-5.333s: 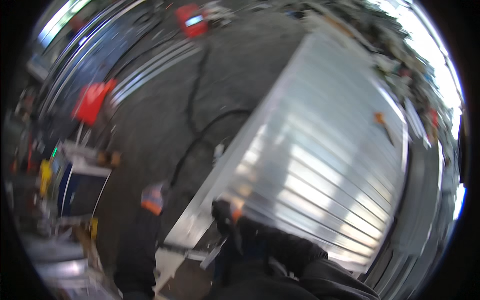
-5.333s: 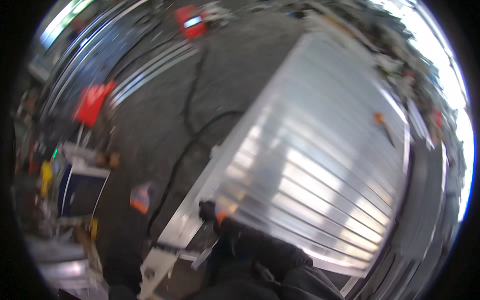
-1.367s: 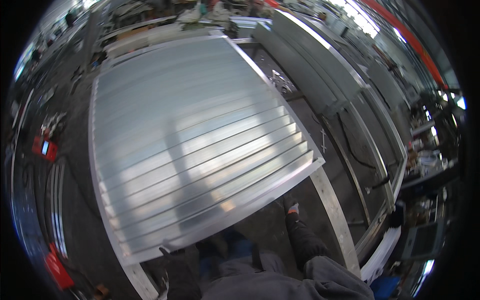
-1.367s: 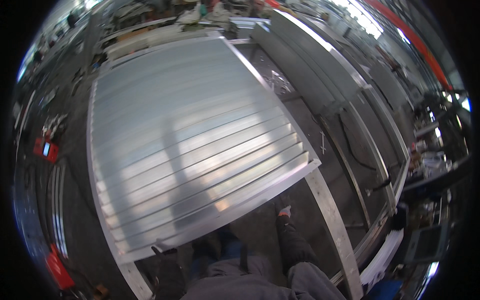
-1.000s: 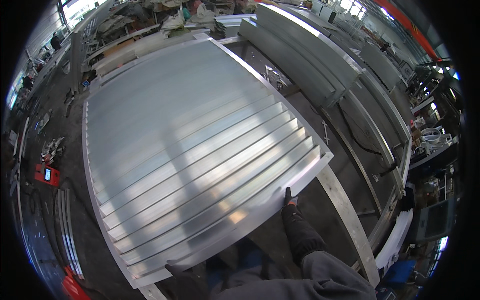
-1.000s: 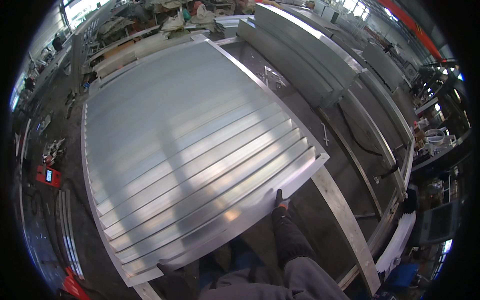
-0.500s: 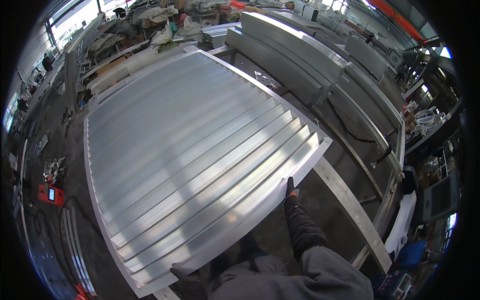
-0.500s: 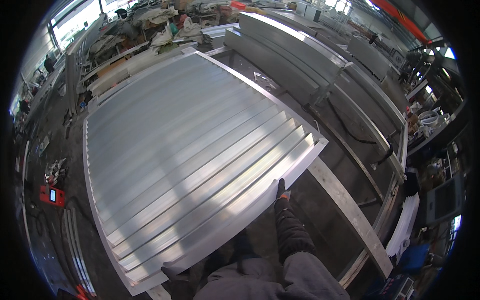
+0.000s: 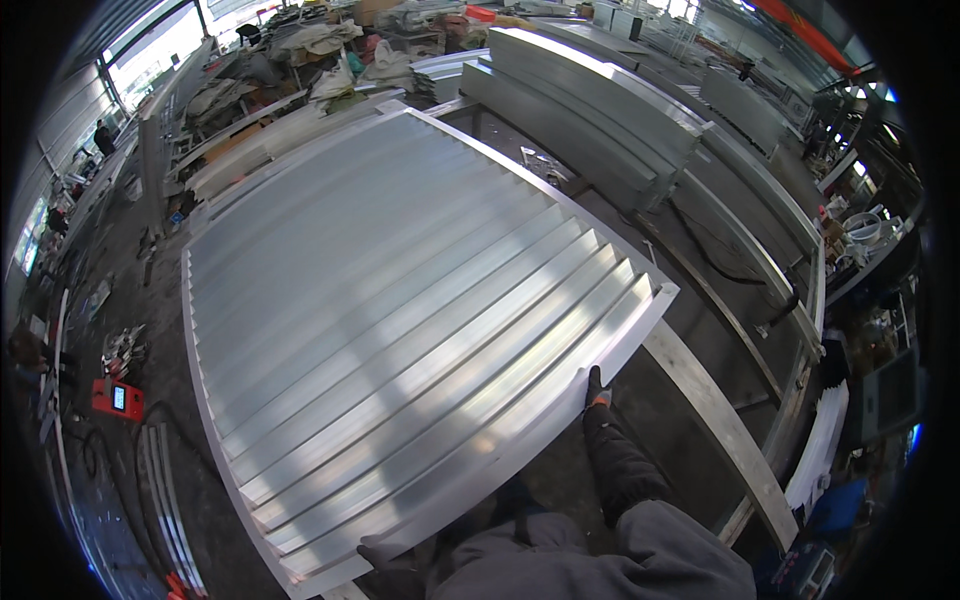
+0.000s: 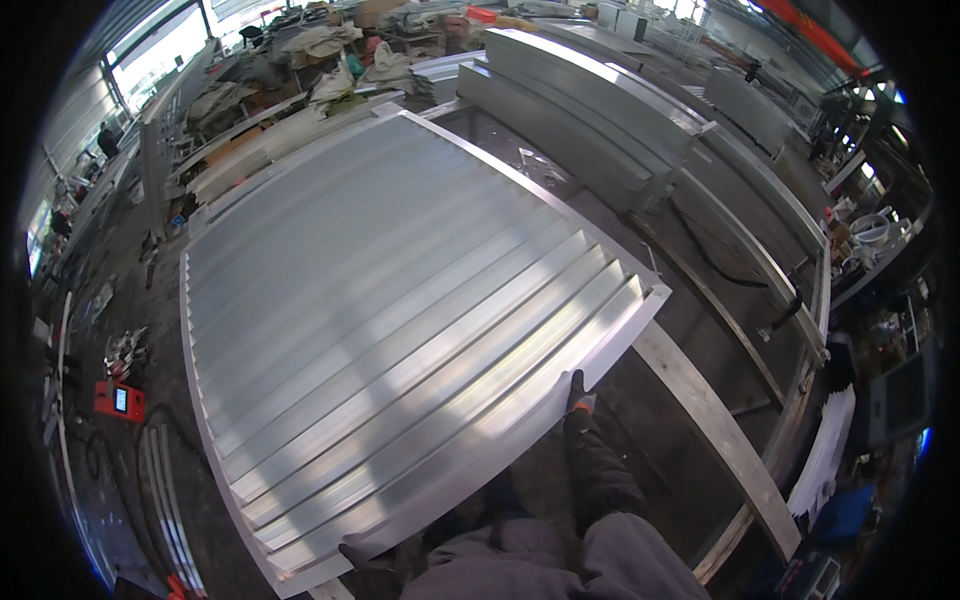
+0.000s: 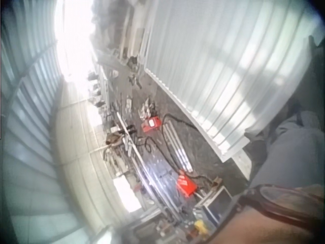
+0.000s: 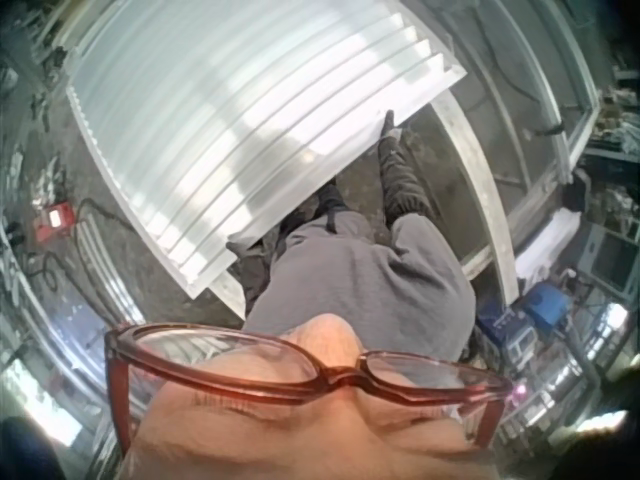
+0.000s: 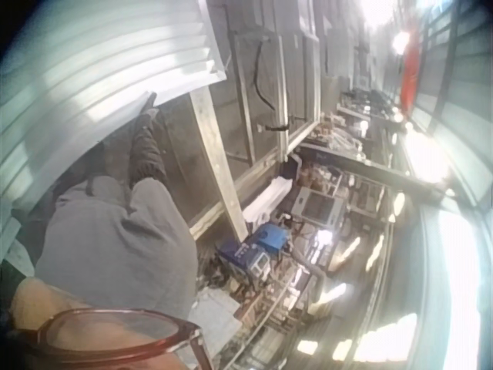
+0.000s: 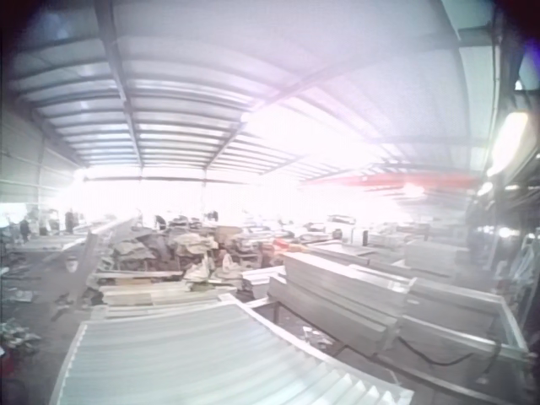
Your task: The person assembles a large metal frame by drilling holes, grinding edges, and using a hammer to fit components. They handle a metal sheet, drill, angle grinder, and hammer to complete the assembly.
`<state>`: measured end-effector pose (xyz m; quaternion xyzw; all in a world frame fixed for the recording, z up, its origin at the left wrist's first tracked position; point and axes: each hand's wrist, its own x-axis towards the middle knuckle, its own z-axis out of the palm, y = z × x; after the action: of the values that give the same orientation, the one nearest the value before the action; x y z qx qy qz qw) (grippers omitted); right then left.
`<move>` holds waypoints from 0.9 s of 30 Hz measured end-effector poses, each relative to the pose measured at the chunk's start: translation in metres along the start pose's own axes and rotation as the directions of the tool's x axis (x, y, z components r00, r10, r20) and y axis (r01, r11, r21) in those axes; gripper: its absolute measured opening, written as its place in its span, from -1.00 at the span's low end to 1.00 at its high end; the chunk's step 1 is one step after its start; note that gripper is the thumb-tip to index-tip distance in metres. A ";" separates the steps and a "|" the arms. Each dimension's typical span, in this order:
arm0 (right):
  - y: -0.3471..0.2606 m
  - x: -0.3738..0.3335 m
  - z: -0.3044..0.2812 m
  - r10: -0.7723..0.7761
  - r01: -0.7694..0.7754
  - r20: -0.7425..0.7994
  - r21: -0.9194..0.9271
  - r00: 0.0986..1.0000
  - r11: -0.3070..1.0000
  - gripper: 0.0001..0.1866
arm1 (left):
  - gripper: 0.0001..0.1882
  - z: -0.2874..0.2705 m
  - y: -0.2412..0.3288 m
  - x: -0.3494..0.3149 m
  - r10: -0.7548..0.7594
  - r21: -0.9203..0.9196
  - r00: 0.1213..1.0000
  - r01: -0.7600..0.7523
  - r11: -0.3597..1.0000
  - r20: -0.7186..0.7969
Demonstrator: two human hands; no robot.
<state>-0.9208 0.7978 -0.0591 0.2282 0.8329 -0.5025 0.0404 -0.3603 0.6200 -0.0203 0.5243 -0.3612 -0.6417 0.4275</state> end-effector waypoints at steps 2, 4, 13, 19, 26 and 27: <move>-0.001 -0.004 -0.001 0.010 -0.015 0.048 0.088 0.999 0.996 0.10 | -0.40 -0.013 -0.001 0.012 -0.076 -0.231 0.997 0.073 0.970 -0.007; 0.001 -0.010 0.002 0.058 -0.071 0.096 0.131 0.994 0.989 0.12 | -0.43 -0.032 0.008 0.027 -0.141 -0.424 0.987 0.095 0.901 -0.077; -0.002 -0.141 0.079 0.247 -0.521 0.682 0.227 0.688 0.823 -0.05 | -0.41 -0.107 0.266 0.139 0.034 -0.356 0.990 0.015 0.934 0.133; -0.109 -0.299 0.080 0.218 -0.734 0.872 0.207 0.438 0.647 0.01 | -0.38 -0.035 0.490 0.151 0.359 -0.368 0.910 -0.268 0.890 0.205; -0.164 -0.359 0.083 0.103 -0.890 0.944 0.256 0.315 0.377 -0.06 | -0.45 0.102 0.634 0.110 0.797 -0.133 0.590 -0.786 0.604 0.130; -0.165 -0.361 0.076 0.014 -0.888 0.954 0.273 0.299 0.371 -0.05 | -0.46 0.117 0.645 0.104 0.826 -0.152 0.546 -0.813 0.562 0.136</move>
<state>-0.6804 0.5454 0.1459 0.2066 0.2356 -0.8077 0.4995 -0.3744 0.2842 0.5521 0.2153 -0.5804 -0.4276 0.6587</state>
